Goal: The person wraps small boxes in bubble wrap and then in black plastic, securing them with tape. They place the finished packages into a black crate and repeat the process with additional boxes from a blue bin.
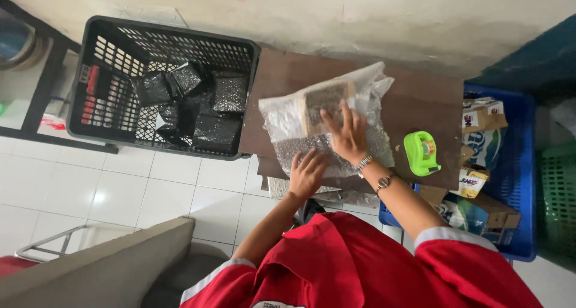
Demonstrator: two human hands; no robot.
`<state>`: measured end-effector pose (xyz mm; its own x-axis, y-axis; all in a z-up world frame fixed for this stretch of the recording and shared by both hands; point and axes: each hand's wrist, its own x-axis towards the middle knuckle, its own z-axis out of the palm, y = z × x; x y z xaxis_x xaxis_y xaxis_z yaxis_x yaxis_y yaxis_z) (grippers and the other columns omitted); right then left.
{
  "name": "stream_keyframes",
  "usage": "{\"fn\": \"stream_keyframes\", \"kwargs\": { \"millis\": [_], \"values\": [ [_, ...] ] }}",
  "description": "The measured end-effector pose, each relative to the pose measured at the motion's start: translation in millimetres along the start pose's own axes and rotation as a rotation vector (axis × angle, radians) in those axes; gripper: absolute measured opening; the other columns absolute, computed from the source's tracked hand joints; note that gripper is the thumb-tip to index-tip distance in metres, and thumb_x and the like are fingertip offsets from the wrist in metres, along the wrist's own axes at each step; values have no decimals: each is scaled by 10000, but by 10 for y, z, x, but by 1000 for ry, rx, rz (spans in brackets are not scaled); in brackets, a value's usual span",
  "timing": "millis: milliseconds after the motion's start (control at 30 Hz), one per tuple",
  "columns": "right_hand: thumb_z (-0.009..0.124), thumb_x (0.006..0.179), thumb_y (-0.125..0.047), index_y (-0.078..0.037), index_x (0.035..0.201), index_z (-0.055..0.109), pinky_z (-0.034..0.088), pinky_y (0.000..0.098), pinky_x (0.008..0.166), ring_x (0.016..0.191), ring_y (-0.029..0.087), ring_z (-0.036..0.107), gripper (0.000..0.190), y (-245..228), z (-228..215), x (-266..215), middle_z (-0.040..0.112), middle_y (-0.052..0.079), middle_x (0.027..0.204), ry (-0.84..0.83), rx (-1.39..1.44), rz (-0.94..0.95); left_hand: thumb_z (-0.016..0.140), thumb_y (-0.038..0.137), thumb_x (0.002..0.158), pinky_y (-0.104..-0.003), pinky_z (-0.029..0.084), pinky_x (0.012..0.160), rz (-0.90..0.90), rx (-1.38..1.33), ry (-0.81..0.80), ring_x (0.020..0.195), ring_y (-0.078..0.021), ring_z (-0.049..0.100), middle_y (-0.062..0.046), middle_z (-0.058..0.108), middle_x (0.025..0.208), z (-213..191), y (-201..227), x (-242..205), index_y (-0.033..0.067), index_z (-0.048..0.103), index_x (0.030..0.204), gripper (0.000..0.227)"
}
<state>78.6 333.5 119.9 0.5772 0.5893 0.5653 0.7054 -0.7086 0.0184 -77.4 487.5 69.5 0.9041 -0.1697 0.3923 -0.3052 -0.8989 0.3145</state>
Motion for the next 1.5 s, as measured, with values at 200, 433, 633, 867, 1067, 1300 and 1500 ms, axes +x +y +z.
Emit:
{"fn": "stream_keyframes", "kwargs": {
  "millis": [200,433,633,867,1067,1300,1500],
  "values": [
    [606,950,-185,-334,1493,512,450,526,1002,1221,393,535,571,-57,-273,-382,286,324,1633,-191,270,1,640,185,908,-600,248,1118,4,29,235,1438,-285,385,-40,479,1510,-197,-104,242,232,734,1152,265],
    [682,870,-519,-225,1439,552,409,551,1016,1350,389,511,654,-117,-394,-241,357,235,1584,-150,333,-109,674,150,867,-684,139,1221,-140,81,61,1578,-336,253,-120,300,1692,-774,-295,885,91,694,949,103],
    [863,765,-466,-194,1294,647,394,511,1000,1295,312,518,633,-175,-467,-54,515,135,1436,-189,221,-33,713,203,772,-694,124,1192,41,28,-69,1559,-324,203,-151,309,1658,-1104,-593,1204,71,717,838,148],
    [909,766,-337,-137,883,710,381,522,1034,1310,354,490,306,-5,-519,503,557,126,1372,19,190,14,728,239,722,-665,154,1206,124,73,-117,1462,-260,376,-131,502,1472,-1055,-761,1437,88,753,896,232],
    [906,709,-323,-165,863,734,370,503,1079,1336,340,504,280,303,-475,848,556,98,1409,-125,376,-36,768,202,711,-598,228,1197,148,21,-53,1316,-275,540,-140,601,1343,-993,-890,1444,121,754,900,206],
    [919,691,-364,-175,891,772,390,481,1037,1210,292,578,312,258,-432,843,613,53,1305,-120,472,-7,771,174,735,-481,395,1074,148,-111,47,1130,-266,625,-58,657,1199,-1085,-860,1517,144,780,943,210],
    [912,742,-330,-200,879,789,406,446,1003,1133,266,585,226,65,-362,873,638,4,1237,-41,424,62,765,164,803,-425,494,908,146,-139,135,956,-288,651,-60,669,1121,-1127,-847,1583,102,761,912,126]
  ]
}}
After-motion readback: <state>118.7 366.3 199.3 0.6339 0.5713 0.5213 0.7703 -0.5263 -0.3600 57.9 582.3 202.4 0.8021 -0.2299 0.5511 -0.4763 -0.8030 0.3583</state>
